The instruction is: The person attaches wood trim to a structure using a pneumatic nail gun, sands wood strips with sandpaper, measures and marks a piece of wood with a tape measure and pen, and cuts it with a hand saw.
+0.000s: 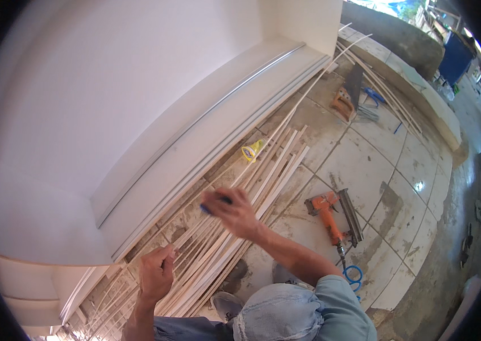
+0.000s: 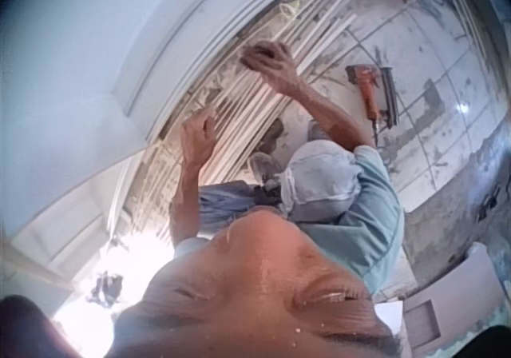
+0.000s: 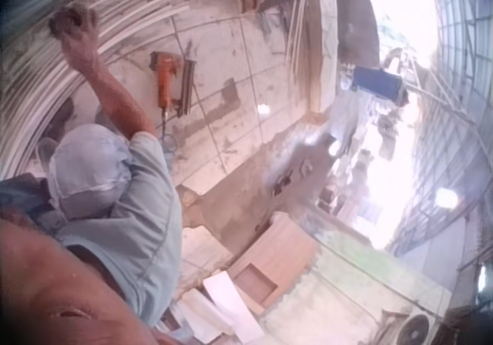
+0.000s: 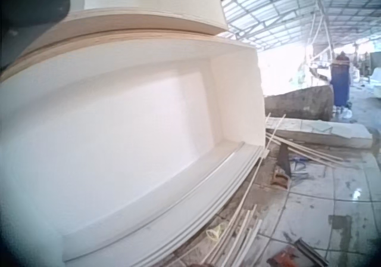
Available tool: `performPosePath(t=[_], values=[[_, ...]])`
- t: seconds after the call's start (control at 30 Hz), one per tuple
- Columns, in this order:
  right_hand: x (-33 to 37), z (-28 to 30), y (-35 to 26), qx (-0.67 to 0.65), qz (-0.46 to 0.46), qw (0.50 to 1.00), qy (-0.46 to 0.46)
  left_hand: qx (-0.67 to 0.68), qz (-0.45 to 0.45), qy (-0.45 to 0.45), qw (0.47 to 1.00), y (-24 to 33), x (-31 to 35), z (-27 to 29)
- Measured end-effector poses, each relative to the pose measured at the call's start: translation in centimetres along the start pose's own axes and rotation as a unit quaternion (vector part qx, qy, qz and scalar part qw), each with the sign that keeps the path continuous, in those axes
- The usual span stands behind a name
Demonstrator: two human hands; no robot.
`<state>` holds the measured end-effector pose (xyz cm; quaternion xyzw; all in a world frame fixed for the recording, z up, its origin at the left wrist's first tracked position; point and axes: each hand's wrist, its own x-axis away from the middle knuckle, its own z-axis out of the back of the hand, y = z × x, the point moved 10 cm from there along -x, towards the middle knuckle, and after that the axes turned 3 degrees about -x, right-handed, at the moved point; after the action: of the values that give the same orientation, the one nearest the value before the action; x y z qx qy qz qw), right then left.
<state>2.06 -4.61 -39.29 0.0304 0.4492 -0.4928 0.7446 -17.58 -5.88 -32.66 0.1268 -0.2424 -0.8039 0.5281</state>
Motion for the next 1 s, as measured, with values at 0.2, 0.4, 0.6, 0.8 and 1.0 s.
performPosePath(t=[0.2, 0.4, 0.6, 0.8, 1.0], values=[[3.6, 1.2, 12.3, 0.117, -0.101, 0.988, 0.025, -0.002, -0.036, 0.024, 0.999, 1.0, 0.4, 0.4], [-0.3, -0.3, -1.5, -0.006, 0.031, 0.999, 0.008, 0.018, -0.016, 0.041, 0.999, -0.1, 0.3, 0.5], [4.6, 1.6, 16.4, 0.105, -0.117, 0.987, 0.040, -0.017, 0.003, 0.004, 1.000, 0.2, 0.9, 1.6], [3.1, 3.8, 18.1, 0.153, -0.093, 0.984, 0.013, -0.022, -0.004, -0.007, 1.000, -0.2, 1.0, 1.9], [0.6, 1.1, 0.9, 0.036, 0.050, 0.998, 0.003, -0.006, 0.002, -0.013, 1.000, -0.4, 0.1, 0.8]])
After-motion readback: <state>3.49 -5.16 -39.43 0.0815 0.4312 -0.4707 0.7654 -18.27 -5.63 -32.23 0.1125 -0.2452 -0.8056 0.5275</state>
